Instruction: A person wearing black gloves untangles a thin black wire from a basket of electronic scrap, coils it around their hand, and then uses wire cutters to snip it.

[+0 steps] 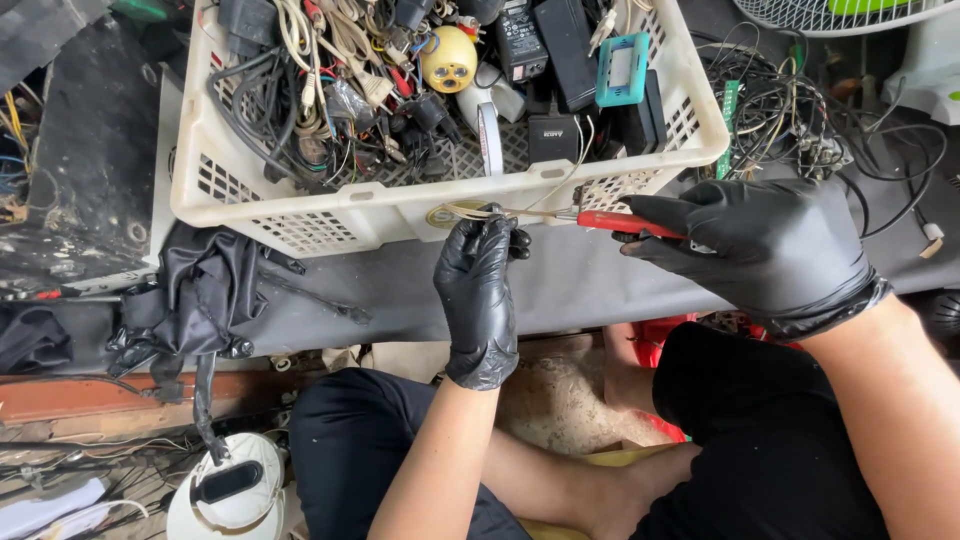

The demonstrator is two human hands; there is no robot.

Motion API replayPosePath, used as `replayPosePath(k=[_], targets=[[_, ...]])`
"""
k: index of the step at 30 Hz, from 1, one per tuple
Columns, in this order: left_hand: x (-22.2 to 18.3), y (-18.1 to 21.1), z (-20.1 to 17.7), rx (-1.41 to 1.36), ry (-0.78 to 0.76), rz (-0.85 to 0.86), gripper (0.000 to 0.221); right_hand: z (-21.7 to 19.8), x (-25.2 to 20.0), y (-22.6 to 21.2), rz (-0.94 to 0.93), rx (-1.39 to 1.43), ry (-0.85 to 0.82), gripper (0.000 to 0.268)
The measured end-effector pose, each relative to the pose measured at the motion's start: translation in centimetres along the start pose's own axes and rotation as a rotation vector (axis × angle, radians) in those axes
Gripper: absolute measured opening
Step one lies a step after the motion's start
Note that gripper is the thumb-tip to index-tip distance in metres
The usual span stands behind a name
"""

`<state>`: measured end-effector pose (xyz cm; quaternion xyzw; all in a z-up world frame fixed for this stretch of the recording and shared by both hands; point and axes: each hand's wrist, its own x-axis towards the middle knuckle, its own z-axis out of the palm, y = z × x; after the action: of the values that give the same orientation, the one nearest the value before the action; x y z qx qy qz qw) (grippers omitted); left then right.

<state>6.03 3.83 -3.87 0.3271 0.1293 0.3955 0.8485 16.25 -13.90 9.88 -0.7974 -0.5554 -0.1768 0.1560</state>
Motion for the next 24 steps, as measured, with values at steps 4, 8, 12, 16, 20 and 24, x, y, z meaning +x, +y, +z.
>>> replayPosePath(k=[4,8,12,16,20,24], targets=[[0.0,-0.1,0.2,0.031,0.017,0.008,0.011,0.3,-0.2,0.4,-0.014,-0.078,-0.028,0.023],[0.0,-0.1,0.2,0.039,0.01,0.019,0.013,0.3,-0.3,0.3,-0.073,-0.248,-0.035,0.026],[0.0,-0.3,0.2,0.014,0.012,0.043,0.01,0.3,-0.4,-0.2,-0.053,-0.336,0.014,0.021],[-0.4,-0.9,0.1,-0.004,0.005,0.051,0.017,0.5,0.2,-0.4,-0.136,-0.515,0.045,0.031],[-1.3,-0.9,0.9,0.055,0.049,-0.004,0.013,1.0,0.1,0.9,-0.111,-0.335,0.042,0.019],[-2.0,-0.7,0.9,0.013,0.025,0.011,0.016,-0.9,0.4,0.4,0.251,0.38,0.079,0.035]])
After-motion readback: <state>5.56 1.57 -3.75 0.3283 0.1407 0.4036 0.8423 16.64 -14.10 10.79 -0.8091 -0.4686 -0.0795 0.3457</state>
